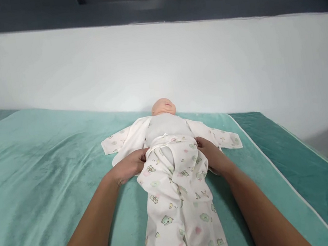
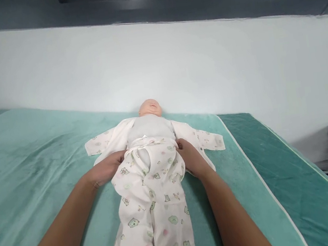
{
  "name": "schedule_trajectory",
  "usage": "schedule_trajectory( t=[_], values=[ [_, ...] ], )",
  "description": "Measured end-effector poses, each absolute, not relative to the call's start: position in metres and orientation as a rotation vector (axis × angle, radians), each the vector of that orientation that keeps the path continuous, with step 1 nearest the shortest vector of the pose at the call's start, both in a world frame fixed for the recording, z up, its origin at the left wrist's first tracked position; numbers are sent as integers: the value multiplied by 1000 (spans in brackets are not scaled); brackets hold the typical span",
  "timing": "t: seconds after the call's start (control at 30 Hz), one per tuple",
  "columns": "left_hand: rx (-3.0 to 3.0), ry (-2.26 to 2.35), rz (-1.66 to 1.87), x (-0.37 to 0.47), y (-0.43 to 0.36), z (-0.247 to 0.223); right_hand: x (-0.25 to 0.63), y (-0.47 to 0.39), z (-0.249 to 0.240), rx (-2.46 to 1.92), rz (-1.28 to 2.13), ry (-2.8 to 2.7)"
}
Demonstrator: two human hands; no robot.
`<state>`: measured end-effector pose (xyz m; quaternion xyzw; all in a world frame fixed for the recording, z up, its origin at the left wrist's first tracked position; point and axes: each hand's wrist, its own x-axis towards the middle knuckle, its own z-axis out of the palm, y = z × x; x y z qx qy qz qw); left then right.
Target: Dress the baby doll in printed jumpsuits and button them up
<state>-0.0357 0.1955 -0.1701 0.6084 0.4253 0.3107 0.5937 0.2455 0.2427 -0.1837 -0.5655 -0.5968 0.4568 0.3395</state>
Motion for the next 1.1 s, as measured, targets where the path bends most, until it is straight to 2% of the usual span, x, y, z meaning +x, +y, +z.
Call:
schedule_trajectory(
  t=[0.27, 0.47, 0.77, 0.9, 1.1],
  values=[
    [1326, 975, 908, -29, 190, -167, 231, 229, -180, -1103, 1637, -1194],
    [1205, 962, 1011, -22, 186, -171, 227, 228, -182, -1041, 1697, -1025],
    [926, 1200, 1338, -15, 194, -185, 236, 244, -196, -1042, 1728, -1015],
    [875, 1262, 1361, -13, 195, -184, 240, 246, -198, -1057, 1755, -957],
    [999, 1085, 1218, -24, 194, -173, 238, 239, -192, -1027, 1768, -1004]
  ],
)
